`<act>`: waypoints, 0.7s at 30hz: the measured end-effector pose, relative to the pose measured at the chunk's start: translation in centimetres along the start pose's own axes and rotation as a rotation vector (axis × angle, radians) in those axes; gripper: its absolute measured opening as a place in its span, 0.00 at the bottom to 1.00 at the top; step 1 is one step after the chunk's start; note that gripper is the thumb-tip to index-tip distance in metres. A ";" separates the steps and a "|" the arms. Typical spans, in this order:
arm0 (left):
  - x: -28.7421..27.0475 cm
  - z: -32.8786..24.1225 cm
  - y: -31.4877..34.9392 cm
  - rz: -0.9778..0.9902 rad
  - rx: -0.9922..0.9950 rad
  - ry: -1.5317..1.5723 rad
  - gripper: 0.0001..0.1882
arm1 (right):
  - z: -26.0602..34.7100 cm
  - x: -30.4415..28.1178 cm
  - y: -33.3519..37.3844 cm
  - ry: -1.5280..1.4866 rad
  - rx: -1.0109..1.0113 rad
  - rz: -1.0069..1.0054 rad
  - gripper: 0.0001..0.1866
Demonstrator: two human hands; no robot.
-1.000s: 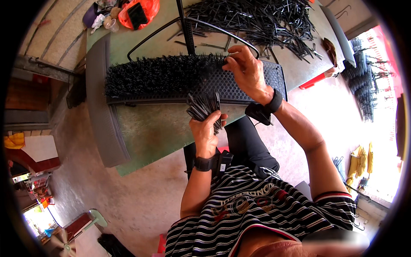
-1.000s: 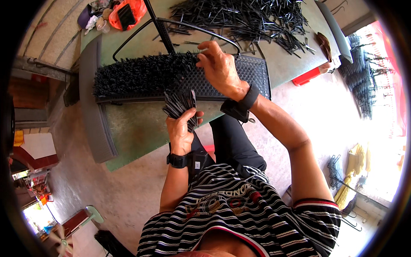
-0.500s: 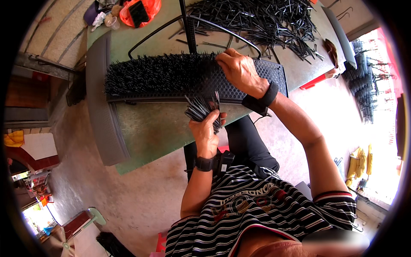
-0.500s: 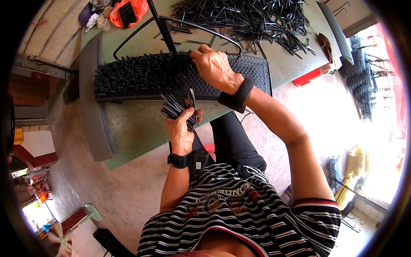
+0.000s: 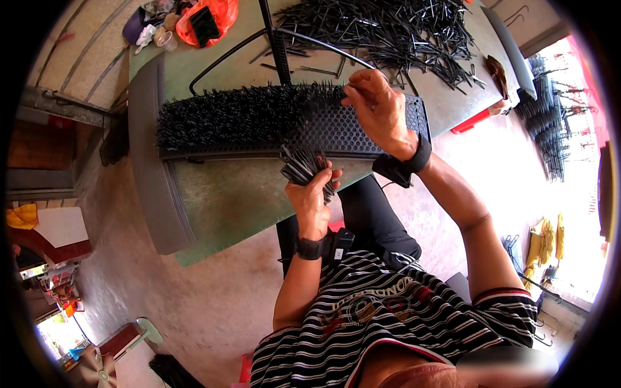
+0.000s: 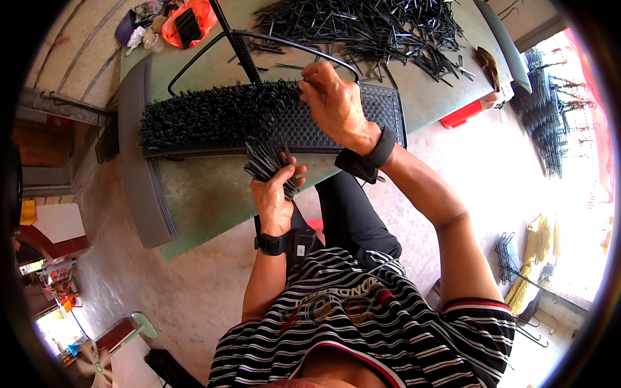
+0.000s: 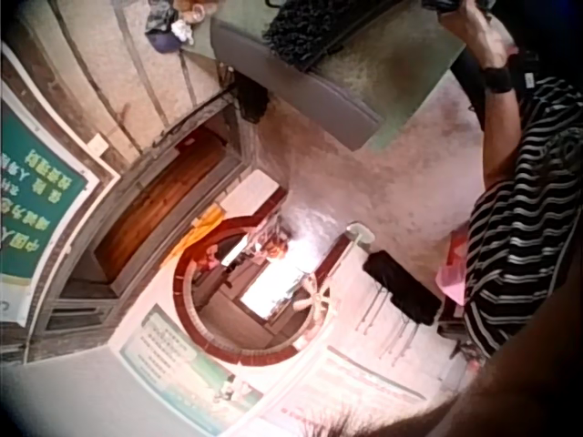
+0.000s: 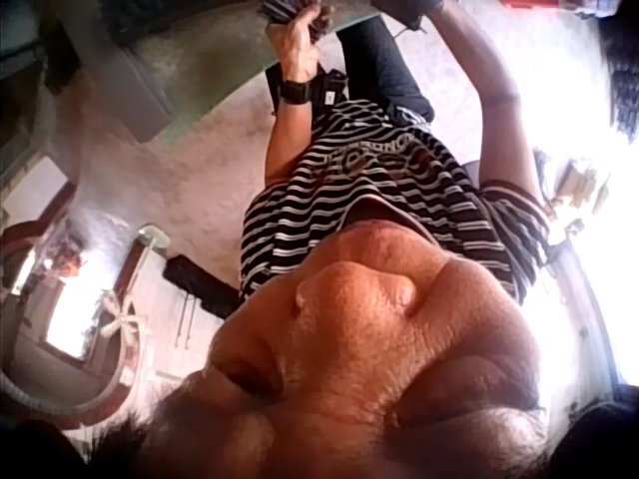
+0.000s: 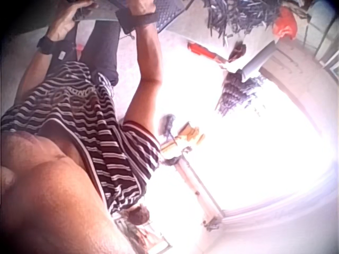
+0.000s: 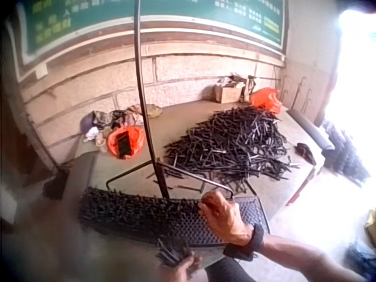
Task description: The person inserts black bristles into a perforated broom head by hand. They repeatedly pick up bundles of bristles from a pile on the table and push them into the holes of the broom head, gradually filling the surface.
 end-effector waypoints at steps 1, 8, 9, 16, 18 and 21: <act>0.1 -0.1 0.0 -0.003 0.000 -0.004 0.09 | -0.5 0.2 0.0 0.005 0.000 0.014 0.09; -0.2 -0.1 0.0 -0.006 -0.004 -0.018 0.08 | -2.3 1.1 0.2 0.104 -0.132 0.074 0.06; -0.3 0.0 -0.1 -0.007 -0.002 -0.029 0.09 | -1.9 1.1 -0.1 0.159 -0.197 0.085 0.06; -0.2 0.1 0.1 0.013 0.015 -0.022 0.11 | -2.1 1.6 -0.9 0.237 -0.263 0.138 0.07; -0.1 0.1 0.2 0.011 0.012 -0.013 0.10 | -2.0 1.5 -0.8 0.214 -0.272 0.116 0.07; -0.1 0.1 0.3 0.015 0.004 0.008 0.09 | -2.1 1.3 -0.6 0.198 -0.245 0.082 0.07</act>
Point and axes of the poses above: each hand's wrist, its own y-axis away from the middle knuckle, its own x-axis out of the palm, z = x × y, the point moved 2 cm from there along -y, towards the middle knuckle, and after that the axes turned 3 degrees about -x, right-handed, at the moved point
